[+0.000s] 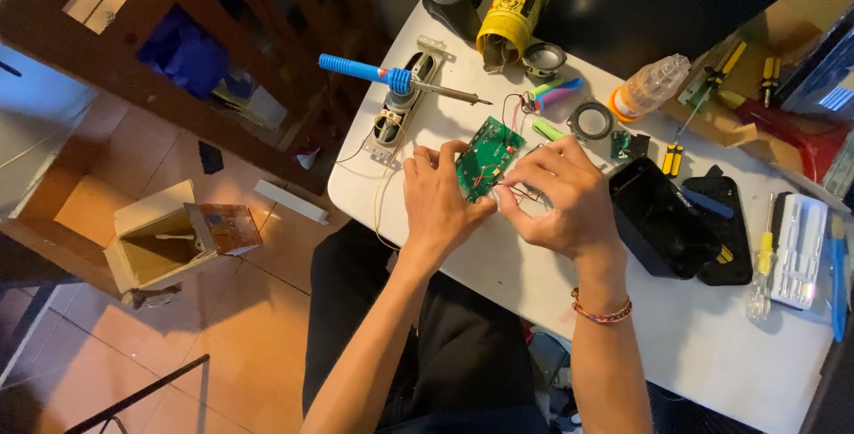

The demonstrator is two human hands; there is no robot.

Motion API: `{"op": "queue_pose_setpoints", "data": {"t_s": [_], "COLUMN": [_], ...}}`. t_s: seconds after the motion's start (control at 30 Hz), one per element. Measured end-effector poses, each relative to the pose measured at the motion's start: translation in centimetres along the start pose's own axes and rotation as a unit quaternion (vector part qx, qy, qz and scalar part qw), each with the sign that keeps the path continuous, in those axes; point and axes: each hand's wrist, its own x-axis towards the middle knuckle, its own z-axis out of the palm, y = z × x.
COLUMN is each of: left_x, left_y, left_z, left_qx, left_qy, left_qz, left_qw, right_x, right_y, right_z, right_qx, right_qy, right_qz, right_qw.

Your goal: Soldering wires and components onto a circuit board to insulate and secure connections.

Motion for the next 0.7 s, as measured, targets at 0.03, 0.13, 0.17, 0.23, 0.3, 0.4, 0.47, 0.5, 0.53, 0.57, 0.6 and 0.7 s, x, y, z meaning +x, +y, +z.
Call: {"op": "queue_pose_setpoints", "data": {"t_s": [0.03, 0.13, 0.17, 0.23, 0.3, 0.4, 0.47, 0.5, 0.53, 0.57, 0.6, 0.7], "left_x": [0.0, -0.1, -0.2, -0.1, -0.1, 0.1, 0.5, 0.5, 0.3, 0.5, 0.6, 0.6], "left_y": [0.0, 0.2, 0.3, 0.5, 0.3, 0.2, 0.9, 1.2, 1.5, 1.8, 2.1, 2.1], "left_z": [0.1, 0.2, 0.2, 0.4, 0.8, 1.1, 0.4, 0.2, 0.0, -0.2, -0.4, -0.3], "left_qx": [0.000, 0.018, 0.030, 0.042, 0.059, 0.075, 0.079, 0.084, 0.083, 0.104, 0.124, 0.133], "left_qy": [0.001, 0.004, 0.008, 0.013, 0.010, 0.005, -0.011, -0.027, -0.030, -0.036, -0.041, -0.048], "left_qz": [-0.001, 0.006, 0.008, 0.012, 0.004, 0.007, -0.002, -0.015, -0.017, -0.023, -0.029, -0.032], "left_qw": [1.000, 1.000, 0.999, 0.999, 0.998, 0.997, 0.997, 0.996, 0.996, 0.994, 0.991, 0.989], "right_x": [-0.4, -1.3, -1.5, -1.7, -1.9, -1.0, -1.4, -1.8, -1.8, -1.5, -1.3, -1.1], "right_y": [0.3, 1.1, 1.2, 1.2, 0.7, -0.6, 0.0, 0.2, 0.0, -0.1, -0.1, -0.2], "right_z": [0.1, 0.6, 0.8, 1.2, 1.6, 1.2, 1.7, 2.0, 1.9, 1.8, 1.8, 1.8], "right_qx": [0.001, -0.072, -0.107, -0.142, -0.185, -0.196, -0.209, -0.220, -0.220, -0.212, -0.205, -0.213], "right_qy": [-0.001, -0.061, -0.070, -0.079, -0.117, -0.128, -0.144, -0.163, -0.166, -0.166, -0.165, -0.171], "right_qz": [-0.001, 0.042, 0.041, 0.038, 0.088, 0.105, 0.121, 0.137, 0.138, 0.145, 0.152, 0.164], "right_qw": [1.000, 0.995, 0.991, 0.986, 0.972, 0.967, 0.960, 0.952, 0.951, 0.952, 0.953, 0.948]}}
